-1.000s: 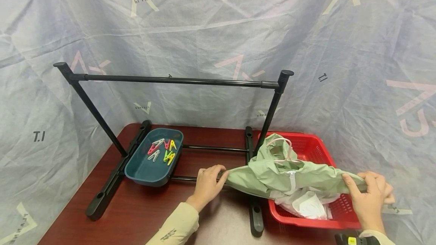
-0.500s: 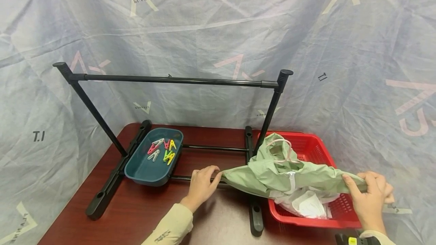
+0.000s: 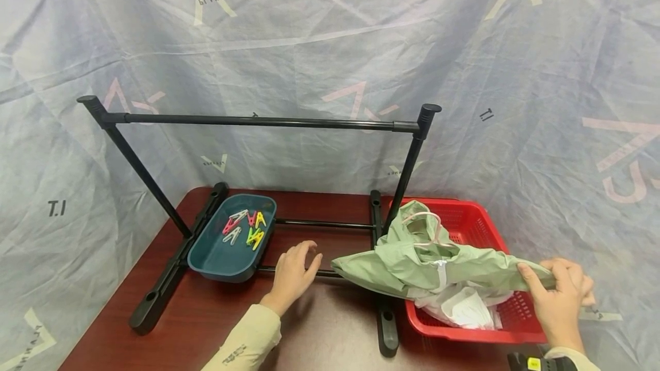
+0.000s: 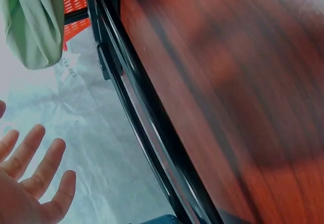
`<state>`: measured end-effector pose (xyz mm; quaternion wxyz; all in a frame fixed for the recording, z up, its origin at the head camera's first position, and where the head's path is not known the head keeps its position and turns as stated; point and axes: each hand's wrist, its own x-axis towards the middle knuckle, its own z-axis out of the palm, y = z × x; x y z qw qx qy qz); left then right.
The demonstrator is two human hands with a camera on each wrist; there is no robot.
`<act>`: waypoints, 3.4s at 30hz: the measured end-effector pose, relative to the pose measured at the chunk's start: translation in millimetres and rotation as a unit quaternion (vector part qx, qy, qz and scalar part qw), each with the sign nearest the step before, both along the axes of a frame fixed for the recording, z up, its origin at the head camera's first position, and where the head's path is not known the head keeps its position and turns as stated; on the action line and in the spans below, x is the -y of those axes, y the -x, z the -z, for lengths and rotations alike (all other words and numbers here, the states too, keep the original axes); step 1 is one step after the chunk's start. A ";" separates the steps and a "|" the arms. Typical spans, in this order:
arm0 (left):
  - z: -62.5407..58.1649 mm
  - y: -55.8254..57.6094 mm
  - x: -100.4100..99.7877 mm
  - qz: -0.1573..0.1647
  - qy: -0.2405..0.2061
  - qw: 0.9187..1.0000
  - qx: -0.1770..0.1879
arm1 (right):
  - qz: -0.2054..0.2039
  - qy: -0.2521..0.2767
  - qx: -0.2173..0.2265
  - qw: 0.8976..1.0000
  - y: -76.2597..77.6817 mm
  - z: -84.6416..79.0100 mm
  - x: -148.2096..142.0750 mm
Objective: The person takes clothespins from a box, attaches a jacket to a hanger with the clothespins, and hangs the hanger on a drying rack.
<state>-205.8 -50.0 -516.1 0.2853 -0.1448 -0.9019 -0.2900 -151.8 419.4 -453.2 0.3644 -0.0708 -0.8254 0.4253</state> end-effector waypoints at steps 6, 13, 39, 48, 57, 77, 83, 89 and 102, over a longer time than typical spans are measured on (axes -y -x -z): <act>-5.5 2.4 7.6 -0.020 -0.015 1.000 0.015 | 0.000 -0.001 -0.012 1.000 1.0 -1.7 -0.1; -15.4 3.6 17.7 -0.032 -0.020 0.999 0.023 | 0.003 0.017 0.010 1.000 -0.6 -2.5 0.3; -38.6 7.7 56.5 -0.061 0.028 0.998 0.014 | 0.002 0.009 -0.001 1.000 -0.9 -3.0 -0.8; -42.9 8.6 71.8 -0.080 0.076 0.993 0.031 | 0.009 0.023 0.028 0.999 -0.8 -2.4 -0.9; -44.7 8.1 83.8 -0.085 0.098 0.989 0.068 | 0.002 0.027 0.025 0.999 -1.8 -1.4 -1.1; -57.6 20.8 113.6 -0.107 0.115 0.981 0.117 | -0.001 0.023 0.029 0.999 -2.6 -0.1 -1.7; -62.2 23.6 121.7 -0.108 0.109 0.980 0.128 | -0.002 0.017 0.033 0.999 -2.6 -0.2 -1.9; -64.2 28.5 130.6 -0.120 0.114 0.978 0.128 | -0.002 0.019 0.038 0.999 -2.9 0.1 -2.8; -66.0 35.4 146.3 -0.125 0.134 0.973 0.143 | -0.010 0.020 0.044 0.999 -3.2 1.4 -4.3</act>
